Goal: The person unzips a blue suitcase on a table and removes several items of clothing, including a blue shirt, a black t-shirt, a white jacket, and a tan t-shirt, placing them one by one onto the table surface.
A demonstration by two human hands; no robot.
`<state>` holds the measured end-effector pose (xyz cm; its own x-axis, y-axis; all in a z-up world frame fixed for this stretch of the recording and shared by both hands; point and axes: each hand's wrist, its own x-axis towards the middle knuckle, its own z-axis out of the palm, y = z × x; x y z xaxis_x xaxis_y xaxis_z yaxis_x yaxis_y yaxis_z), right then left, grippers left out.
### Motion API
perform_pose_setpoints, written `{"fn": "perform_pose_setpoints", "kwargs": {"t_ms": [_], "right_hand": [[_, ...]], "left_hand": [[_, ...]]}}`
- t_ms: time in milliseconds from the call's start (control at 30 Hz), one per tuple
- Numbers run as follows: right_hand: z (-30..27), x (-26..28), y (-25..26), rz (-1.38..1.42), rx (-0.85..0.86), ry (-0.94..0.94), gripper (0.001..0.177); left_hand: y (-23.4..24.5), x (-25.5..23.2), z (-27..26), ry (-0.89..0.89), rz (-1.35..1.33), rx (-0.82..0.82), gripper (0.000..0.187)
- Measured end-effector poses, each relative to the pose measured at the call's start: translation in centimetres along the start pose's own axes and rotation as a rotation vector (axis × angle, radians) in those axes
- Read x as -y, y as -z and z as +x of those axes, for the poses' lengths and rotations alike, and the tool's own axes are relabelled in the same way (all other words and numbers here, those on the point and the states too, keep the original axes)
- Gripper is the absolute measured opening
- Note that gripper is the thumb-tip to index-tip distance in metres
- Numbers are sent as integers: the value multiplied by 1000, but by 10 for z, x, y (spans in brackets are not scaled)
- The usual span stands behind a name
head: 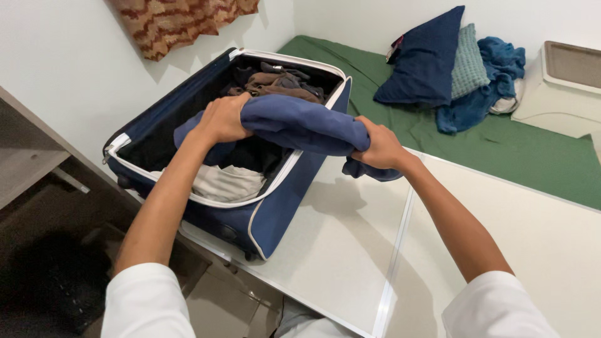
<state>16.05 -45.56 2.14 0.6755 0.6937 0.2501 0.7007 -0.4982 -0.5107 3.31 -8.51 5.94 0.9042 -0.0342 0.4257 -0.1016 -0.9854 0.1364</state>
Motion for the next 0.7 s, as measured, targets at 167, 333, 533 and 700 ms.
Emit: {"fn": "perform_pose_setpoints", "kwargs": {"t_ms": [167, 333, 533, 700], "right_hand": [[-28, -16, 22, 155, -55, 85, 74], [-75, -27, 55, 129, -36, -27, 82], [-138, -27, 81, -170, 170, -367, 98], [-190, -38, 95, -199, 137, -316, 111]], "left_hand": [[29, -37, 32, -120, 97, 41, 54], [32, -79, 63, -334, 190, 118, 60], [-1, -128, 89, -494, 277, 298, 65], [-28, -168, 97, -583, 294, 375, 72]]}}
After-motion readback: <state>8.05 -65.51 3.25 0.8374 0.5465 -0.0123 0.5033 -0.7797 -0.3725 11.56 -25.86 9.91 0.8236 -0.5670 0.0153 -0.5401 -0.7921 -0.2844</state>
